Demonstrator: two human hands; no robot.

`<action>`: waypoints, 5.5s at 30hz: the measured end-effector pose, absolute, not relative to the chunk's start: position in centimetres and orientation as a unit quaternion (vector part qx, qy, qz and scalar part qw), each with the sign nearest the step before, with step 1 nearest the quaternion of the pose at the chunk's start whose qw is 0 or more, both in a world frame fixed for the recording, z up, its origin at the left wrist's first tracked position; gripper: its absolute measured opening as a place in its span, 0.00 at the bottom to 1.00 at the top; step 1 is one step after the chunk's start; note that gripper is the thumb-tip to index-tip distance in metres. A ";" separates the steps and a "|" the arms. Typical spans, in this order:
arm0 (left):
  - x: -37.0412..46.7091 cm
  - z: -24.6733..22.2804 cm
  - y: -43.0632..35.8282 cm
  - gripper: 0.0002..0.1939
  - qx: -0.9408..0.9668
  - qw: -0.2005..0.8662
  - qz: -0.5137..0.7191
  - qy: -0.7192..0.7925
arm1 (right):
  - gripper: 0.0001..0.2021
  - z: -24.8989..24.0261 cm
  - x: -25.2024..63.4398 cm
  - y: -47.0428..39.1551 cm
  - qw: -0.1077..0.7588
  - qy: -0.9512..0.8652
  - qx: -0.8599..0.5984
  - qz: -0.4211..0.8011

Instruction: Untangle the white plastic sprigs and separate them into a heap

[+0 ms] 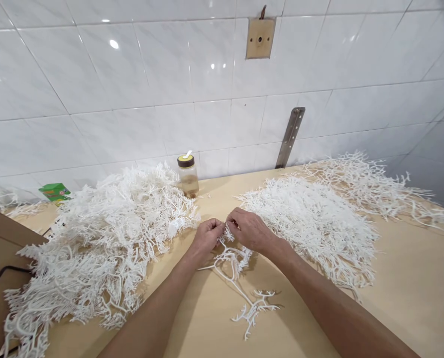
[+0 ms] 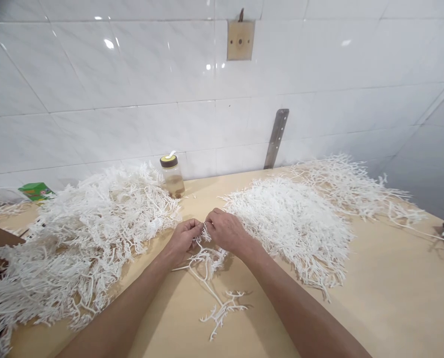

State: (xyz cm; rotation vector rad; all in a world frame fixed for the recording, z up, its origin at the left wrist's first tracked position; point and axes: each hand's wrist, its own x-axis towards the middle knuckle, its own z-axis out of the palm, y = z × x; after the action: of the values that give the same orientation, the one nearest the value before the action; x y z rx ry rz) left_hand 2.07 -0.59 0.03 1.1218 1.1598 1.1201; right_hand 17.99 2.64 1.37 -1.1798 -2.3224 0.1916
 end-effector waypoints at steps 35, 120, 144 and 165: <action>2.7 -0.9 -0.7 0.11 0.542 0.401 0.509 0.534 | 0.08 2.5 18.4 2.9 0.272 -0.803 -0.484 0.218; 2.0 -0.8 -0.3 0.13 0.531 0.387 0.548 0.518 | 0.05 2.3 18.0 2.3 0.308 -0.834 -0.428 0.163; 1.7 -1.5 0.6 0.16 0.474 0.448 0.562 0.509 | 0.06 1.6 18.1 2.5 0.326 -0.854 -0.379 0.144; 2.0 -1.5 -0.2 0.11 0.611 0.401 0.494 0.471 | 0.09 3.1 19.3 3.1 0.309 -0.758 -0.480 0.317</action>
State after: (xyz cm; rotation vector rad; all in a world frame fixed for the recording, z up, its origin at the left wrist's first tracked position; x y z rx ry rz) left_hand 2.02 -0.21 -1.52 1.5450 1.1904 1.2499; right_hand 19.31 3.11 3.13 -1.2677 -2.0023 0.8368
